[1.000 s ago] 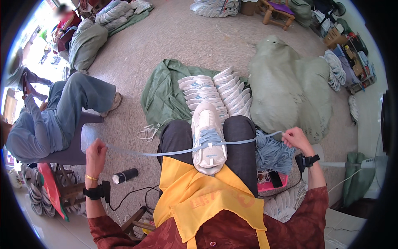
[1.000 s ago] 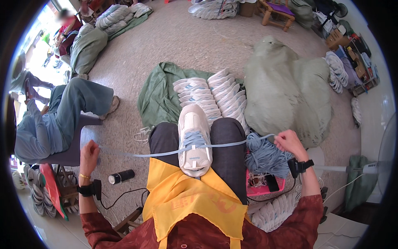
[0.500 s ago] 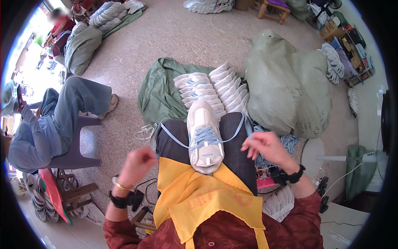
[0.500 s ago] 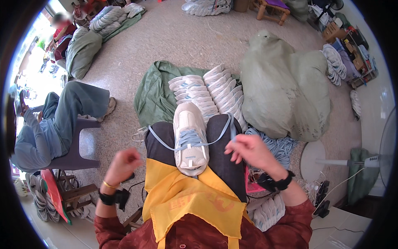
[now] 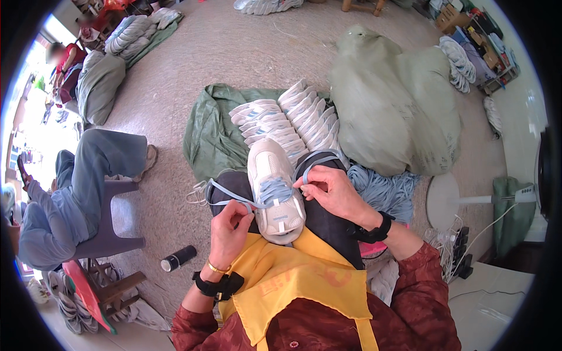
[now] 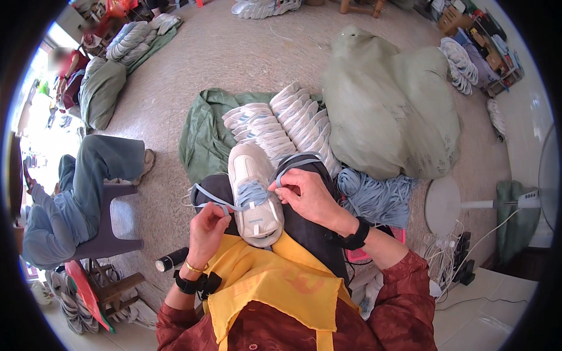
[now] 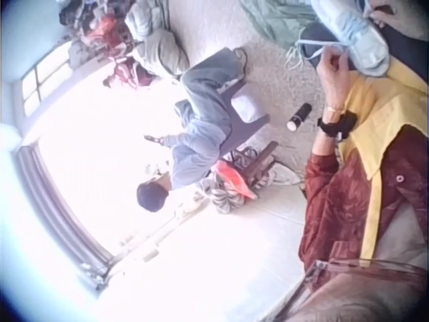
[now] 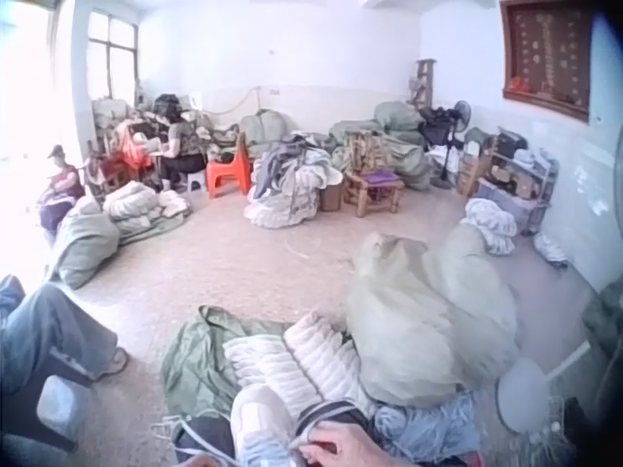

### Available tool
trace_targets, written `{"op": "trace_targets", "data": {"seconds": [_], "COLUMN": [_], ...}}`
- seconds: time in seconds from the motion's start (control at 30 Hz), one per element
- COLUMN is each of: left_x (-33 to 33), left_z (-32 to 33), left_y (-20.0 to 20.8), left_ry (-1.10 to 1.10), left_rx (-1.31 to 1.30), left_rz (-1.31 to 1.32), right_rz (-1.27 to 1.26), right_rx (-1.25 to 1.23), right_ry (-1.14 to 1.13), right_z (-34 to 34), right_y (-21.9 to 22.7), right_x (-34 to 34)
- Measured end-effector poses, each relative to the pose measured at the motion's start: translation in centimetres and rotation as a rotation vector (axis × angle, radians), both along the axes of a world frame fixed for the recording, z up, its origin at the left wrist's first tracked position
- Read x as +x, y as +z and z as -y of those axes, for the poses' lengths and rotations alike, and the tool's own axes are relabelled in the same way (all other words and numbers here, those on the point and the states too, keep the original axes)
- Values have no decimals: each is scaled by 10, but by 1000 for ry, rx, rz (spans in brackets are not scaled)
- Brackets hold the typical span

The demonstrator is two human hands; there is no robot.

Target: Lacing a white sneaker and then stacking shoe components.

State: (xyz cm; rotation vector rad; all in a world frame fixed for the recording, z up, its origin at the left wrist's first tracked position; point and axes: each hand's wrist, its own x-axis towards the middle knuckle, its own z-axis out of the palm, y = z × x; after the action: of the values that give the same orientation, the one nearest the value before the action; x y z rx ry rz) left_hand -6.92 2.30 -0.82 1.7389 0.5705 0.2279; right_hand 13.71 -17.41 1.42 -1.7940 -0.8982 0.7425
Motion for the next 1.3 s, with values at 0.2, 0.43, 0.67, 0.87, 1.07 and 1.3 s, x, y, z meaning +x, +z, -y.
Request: {"op": "trace_targets", "data": {"seconds": [0.2, 0.43, 0.67, 0.87, 1.07, 1.3], "left_x": [1, 2, 3, 8, 12, 15], "left_z": [1, 1, 3, 5, 6, 10], "left_y": [0, 3, 1, -5, -15, -17], "left_ry": [20, 6, 56, 77, 103, 105], "left_rx": [-192, -239, -281, -377, -420, -432], "left_rz": [-7, -11, 11, 112, 176, 186], "right_rz": [-258, -247, -20, 45, -17, -17], "right_rx": [82, 111, 152, 57, 33, 14], "right_ry": [-137, -140, -120, -81, -66, -65], "right_z": [3, 3, -2, -6, -6, -6], "right_y": [-11, -14, -9, -3, -4, -5], "right_x": [-8, -10, -15, -11, -10, -11]}}
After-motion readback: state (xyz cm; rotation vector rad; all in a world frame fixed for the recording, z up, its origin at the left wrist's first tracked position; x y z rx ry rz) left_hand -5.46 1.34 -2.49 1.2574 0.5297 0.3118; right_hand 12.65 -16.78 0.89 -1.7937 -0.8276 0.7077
